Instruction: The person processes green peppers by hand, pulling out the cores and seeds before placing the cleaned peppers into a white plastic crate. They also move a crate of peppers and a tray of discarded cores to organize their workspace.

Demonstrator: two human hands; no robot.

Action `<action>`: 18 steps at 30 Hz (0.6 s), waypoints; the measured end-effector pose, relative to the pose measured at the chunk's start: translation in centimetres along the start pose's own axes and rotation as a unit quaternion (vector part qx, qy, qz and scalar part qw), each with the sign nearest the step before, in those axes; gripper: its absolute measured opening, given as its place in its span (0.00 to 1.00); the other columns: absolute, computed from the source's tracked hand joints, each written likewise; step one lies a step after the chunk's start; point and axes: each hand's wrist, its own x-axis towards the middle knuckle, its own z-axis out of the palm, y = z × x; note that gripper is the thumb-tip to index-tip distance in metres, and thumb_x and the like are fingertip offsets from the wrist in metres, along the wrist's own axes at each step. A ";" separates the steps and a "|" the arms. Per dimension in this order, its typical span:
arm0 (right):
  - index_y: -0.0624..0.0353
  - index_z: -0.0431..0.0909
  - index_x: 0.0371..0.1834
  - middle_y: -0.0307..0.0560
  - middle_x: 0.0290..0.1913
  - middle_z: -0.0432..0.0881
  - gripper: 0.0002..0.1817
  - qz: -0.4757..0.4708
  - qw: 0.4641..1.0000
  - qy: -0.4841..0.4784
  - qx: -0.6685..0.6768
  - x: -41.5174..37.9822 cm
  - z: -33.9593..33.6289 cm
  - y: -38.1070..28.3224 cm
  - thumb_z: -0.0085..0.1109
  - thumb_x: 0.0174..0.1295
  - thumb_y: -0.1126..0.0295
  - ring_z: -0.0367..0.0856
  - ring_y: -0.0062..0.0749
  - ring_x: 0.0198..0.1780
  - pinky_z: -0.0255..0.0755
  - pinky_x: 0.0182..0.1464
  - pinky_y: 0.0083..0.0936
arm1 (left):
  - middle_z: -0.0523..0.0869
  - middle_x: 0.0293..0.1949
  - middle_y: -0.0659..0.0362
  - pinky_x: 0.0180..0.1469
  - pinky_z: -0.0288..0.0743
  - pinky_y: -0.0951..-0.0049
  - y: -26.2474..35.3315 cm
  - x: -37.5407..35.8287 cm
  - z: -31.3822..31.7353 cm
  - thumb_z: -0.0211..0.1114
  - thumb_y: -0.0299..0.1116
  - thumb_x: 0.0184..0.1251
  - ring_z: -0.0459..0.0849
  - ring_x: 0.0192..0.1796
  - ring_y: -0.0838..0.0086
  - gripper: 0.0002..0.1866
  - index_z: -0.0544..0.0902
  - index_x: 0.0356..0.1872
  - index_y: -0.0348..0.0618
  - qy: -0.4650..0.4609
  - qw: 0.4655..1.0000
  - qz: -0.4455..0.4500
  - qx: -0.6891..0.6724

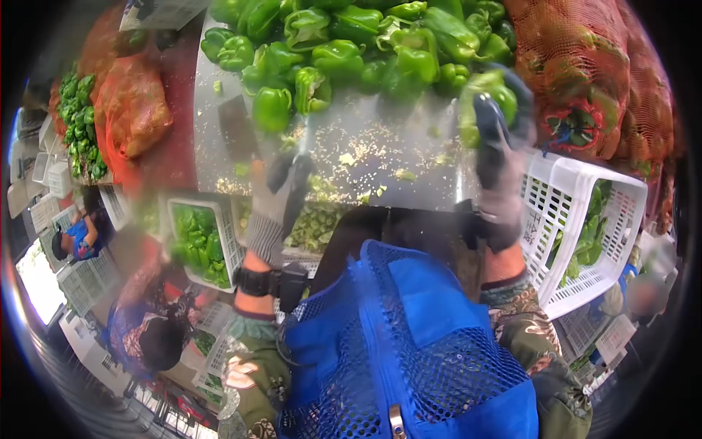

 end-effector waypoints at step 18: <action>0.54 0.73 0.56 0.49 0.60 0.68 0.25 -0.044 0.919 0.035 -0.389 1.0 -12.5 14.0 0.68 0.54 0.70 0.69 0.41 0.59 0.63 0.63 0.31 | 0.70 0.62 0.49 0.67 0.60 0.55 -6.8 4.4 7.9 0.64 0.41 0.57 0.67 0.64 0.53 0.28 0.73 0.59 0.42 -0.244 0.671 0.364 0.598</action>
